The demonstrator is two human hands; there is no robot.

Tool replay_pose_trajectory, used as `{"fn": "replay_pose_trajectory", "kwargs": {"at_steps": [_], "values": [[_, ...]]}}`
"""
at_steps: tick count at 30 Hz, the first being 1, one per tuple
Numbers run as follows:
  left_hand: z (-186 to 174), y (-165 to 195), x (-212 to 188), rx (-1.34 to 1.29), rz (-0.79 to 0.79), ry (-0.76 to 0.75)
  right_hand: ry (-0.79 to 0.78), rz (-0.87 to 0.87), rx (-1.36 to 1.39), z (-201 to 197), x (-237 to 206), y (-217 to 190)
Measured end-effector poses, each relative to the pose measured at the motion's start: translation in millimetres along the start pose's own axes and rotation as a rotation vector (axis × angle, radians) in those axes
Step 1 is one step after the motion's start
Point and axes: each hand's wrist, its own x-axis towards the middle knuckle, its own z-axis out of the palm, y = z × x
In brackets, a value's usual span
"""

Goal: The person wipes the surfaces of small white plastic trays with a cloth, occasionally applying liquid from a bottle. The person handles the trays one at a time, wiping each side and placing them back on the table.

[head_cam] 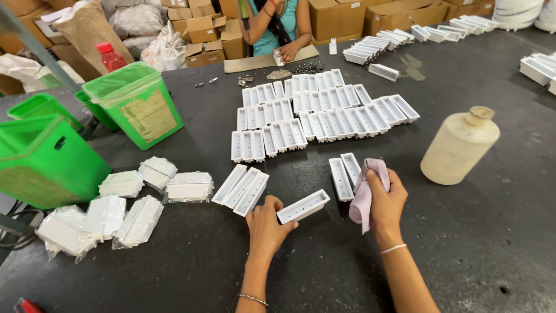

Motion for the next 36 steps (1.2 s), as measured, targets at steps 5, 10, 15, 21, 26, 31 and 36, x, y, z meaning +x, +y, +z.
{"fn": "replay_pose_trajectory", "kwargs": {"at_steps": [5, 10, 15, 21, 26, 31, 36], "values": [[-11, -49, 9, -0.144, 0.011, 0.093, -0.040, -0.044, -0.134, 44, -26, 11], [-23, -87, 28, -0.317, 0.076, 0.187, -0.092, -0.020, -0.159, 87, -46, 21], [-27, -106, 42, -0.767, -0.010, 0.191, -0.129, -0.036, -0.194, 113, -60, 32], [-33, -120, 50, -1.050, -0.233, 0.193, -0.177, -0.029, -0.200, 128, -70, 37], [-21, -130, 55, -1.389, -0.383, 0.078, -0.253, -0.072, -0.252, 139, -79, 34], [-7, -132, 65, -1.689, -0.711, -0.010, -0.293, -0.113, -0.278, 146, -78, 37], [-3, -124, 74, -1.781, -0.838, -0.061, -0.286, -0.088, -0.274, 151, -67, 40]]}}
